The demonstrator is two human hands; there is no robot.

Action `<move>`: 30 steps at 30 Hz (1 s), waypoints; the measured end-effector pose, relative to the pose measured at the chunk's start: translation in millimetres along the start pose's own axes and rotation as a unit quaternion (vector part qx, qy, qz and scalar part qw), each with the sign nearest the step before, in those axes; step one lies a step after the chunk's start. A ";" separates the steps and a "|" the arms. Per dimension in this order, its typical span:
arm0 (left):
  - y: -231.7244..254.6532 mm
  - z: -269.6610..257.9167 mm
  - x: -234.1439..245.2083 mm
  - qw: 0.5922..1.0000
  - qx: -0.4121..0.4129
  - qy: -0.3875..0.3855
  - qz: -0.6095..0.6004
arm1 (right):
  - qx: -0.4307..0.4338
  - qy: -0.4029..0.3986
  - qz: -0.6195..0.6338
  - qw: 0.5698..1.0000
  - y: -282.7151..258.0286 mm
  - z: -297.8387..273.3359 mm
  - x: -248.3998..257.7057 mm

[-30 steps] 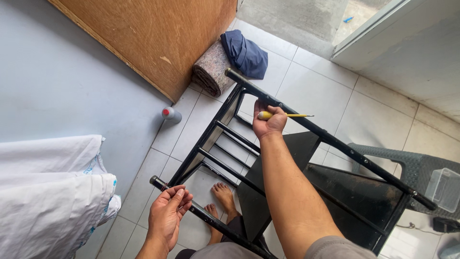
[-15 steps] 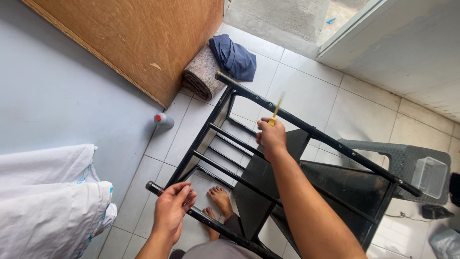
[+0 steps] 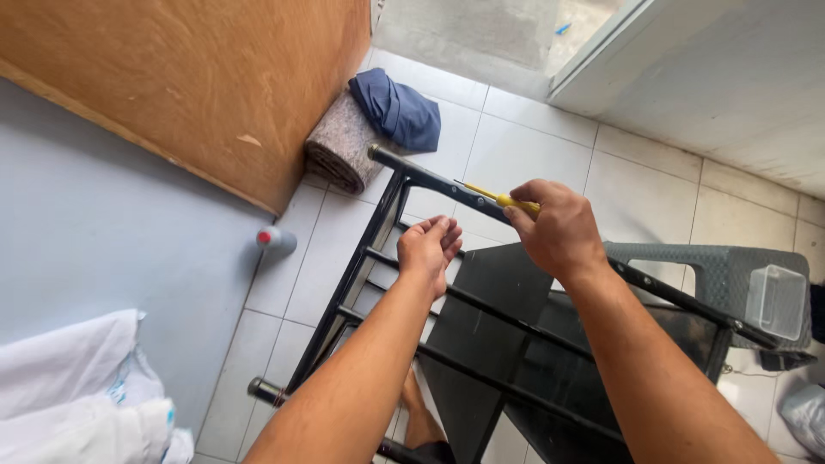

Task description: The person uses a yellow screwdriver to tighten screws on a black metal furniture frame lying on a tiled floor. They move around the frame to access different joints, occasionally placing screws into a small plastic container on a nearby stool.

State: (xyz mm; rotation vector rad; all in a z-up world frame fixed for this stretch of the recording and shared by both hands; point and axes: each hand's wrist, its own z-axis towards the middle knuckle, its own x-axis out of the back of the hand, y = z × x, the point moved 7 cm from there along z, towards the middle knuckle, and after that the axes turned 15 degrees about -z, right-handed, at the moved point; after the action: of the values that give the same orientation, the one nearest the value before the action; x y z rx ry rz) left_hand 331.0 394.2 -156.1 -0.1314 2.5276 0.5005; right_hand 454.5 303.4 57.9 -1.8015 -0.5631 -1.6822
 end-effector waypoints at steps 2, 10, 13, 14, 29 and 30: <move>-3.5 44.1 -13.3 0.997 0.014 -0.003 -0.075 | -0.013 -0.031 -0.011 0.999 -4.7 16.6 -1.9; -21.4 97.1 -15.2 0.991 0.028 -0.039 -0.123 | 0.010 -0.067 -0.111 0.992 -25.5 34.7 6.3; -19.5 94.8 -15.3 0.991 0.026 -0.040 -0.125 | 0.017 -0.082 -0.142 0.986 -33.6 37.6 9.5; -18.3 95.1 -14.7 0.991 0.022 -0.041 -0.128 | 0.020 -0.077 -0.141 0.987 -36.0 39.2 10.1; -13.9 90.5 -22.0 0.985 0.040 -0.053 -0.158 | 0.177 -0.040 -0.326 0.928 -74.5 43.1 3.4; -14.5 89.8 -22.2 0.985 0.042 -0.059 -0.156 | 0.185 -0.036 -0.330 0.925 -77.2 42.4 3.8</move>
State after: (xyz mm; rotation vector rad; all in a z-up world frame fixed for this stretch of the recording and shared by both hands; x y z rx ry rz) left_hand 397.8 414.5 -218.5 -0.4461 2.3496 0.2680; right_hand 434.2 388.0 72.0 -1.4783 -1.5440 -1.7508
